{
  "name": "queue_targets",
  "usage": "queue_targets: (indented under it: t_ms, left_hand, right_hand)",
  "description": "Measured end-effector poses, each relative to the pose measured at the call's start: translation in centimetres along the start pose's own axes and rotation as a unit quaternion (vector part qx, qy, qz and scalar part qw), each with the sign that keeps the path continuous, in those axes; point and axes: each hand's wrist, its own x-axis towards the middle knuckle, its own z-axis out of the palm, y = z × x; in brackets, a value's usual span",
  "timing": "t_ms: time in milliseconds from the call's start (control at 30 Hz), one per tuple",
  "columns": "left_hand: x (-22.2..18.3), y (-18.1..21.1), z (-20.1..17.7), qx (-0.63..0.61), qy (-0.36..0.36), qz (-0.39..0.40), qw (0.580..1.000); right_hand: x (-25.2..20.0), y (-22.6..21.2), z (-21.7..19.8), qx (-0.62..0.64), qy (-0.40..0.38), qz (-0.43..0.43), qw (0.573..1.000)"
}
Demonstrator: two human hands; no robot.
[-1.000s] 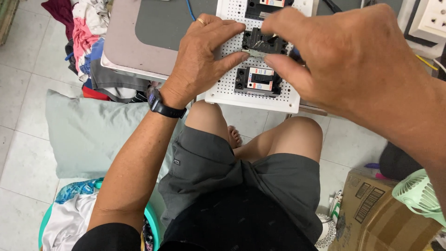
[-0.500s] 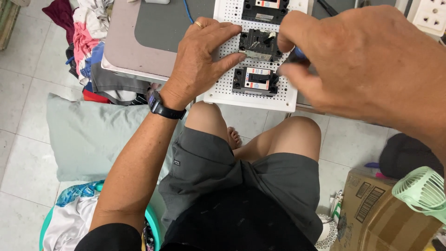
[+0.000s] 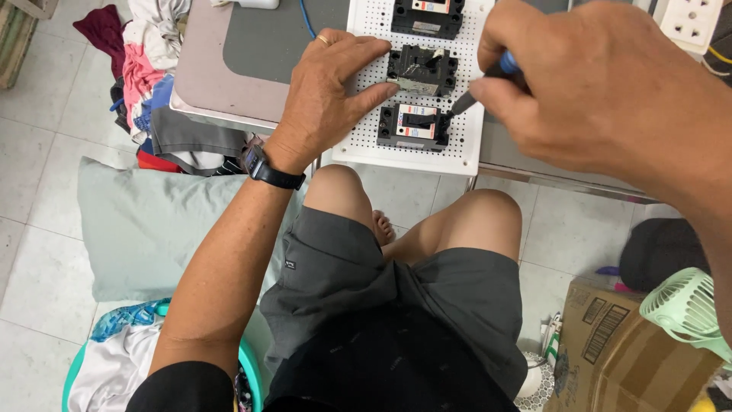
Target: A person is using a screwdriver to wire or secure connections on multiple circuit breakers mounted on a perforated board.
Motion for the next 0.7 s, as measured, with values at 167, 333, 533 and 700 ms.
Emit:
queue_targets:
  t_ms: [167, 333, 533, 700]
  left_hand:
    - [0.1, 0.3, -0.1, 0.002, 0.002, -0.005, 1.0]
    - [0.0, 0.4, -0.2, 0.008, 0.006, 0.003, 1.0]
    - [-0.3, -0.4, 0.0, -0.013, -0.017, -0.004, 1.0]
    - [0.0, -0.2, -0.1, -0.008, -0.008, 0.008, 1.0]
  right_hand:
    - [1.2, 0.8, 1.9, -0.047, 0.136, -0.075, 0.987]
    - [0.9, 0.4, 2.5, -0.033, 0.173, -0.073, 0.982]
    - [-2.1, 0.3, 1.0, 0.132, 0.167, -0.018, 0.977]
    - [-2.5, -1.4, 0.1, 0.179, 0.133, 0.059, 0.973]
